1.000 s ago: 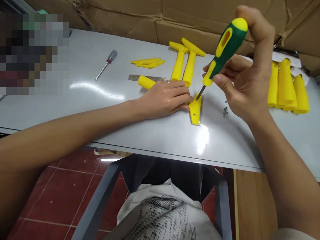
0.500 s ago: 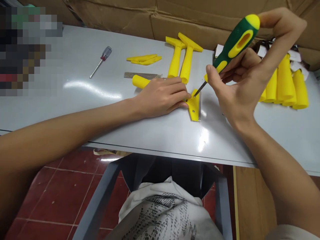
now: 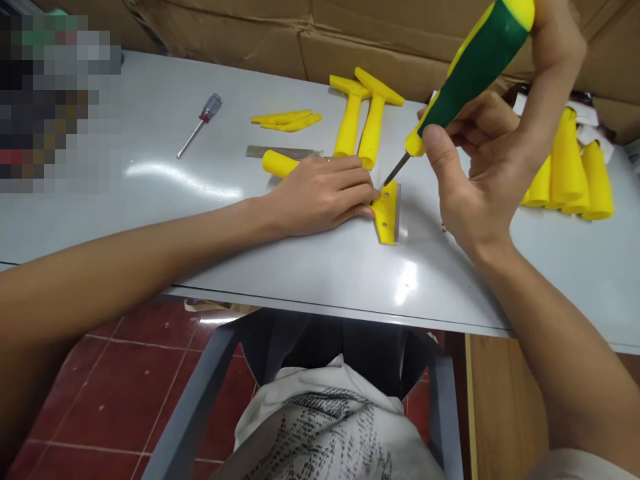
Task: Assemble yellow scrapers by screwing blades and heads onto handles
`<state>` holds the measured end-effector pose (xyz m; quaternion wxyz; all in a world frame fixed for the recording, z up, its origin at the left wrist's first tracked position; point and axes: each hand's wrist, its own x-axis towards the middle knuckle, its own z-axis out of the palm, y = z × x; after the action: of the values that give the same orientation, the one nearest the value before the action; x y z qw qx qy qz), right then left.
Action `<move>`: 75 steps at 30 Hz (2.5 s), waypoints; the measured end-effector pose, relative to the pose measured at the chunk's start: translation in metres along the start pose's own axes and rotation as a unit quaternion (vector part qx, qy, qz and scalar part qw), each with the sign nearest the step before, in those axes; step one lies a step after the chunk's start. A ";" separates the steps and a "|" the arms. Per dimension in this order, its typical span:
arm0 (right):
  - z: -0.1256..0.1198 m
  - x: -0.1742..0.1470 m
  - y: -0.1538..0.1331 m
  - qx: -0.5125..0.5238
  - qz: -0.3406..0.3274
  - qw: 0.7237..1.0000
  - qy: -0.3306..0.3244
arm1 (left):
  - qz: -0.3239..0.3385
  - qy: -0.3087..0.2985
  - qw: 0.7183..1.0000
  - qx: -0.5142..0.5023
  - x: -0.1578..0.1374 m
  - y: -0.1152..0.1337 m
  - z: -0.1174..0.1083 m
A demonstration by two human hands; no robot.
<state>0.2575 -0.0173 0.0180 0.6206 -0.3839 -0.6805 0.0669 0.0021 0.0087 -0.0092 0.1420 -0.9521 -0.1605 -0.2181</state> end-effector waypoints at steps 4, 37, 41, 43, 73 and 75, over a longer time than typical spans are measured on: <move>-0.003 0.008 0.014 0.041 -0.116 0.990 -0.070 | 0.003 0.006 1.000 -0.007 0.001 -0.001 0.001; -0.006 0.015 0.000 0.021 -0.066 0.989 -0.131 | -0.001 0.003 1.000 -0.022 0.001 -0.001 -0.001; -0.006 0.015 0.009 -0.002 -0.099 0.988 -0.115 | -0.004 0.004 0.999 -0.035 0.001 -0.002 0.000; -0.004 0.011 0.007 0.000 -0.026 0.997 -0.078 | -0.006 0.003 0.999 -0.036 0.001 -0.001 0.000; 0.006 0.006 0.018 0.035 -0.102 0.994 -0.001 | 0.003 0.002 1.000 0.000 0.002 -0.001 0.000; 0.007 0.005 0.025 0.045 -0.097 0.994 -0.002 | 0.001 -0.001 1.000 -0.014 0.001 -0.002 0.000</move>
<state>0.2626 0.0052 0.0062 0.6389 -0.2875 -0.7126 0.0373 0.0029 0.0105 -0.0085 0.1289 -0.9543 -0.1568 -0.2195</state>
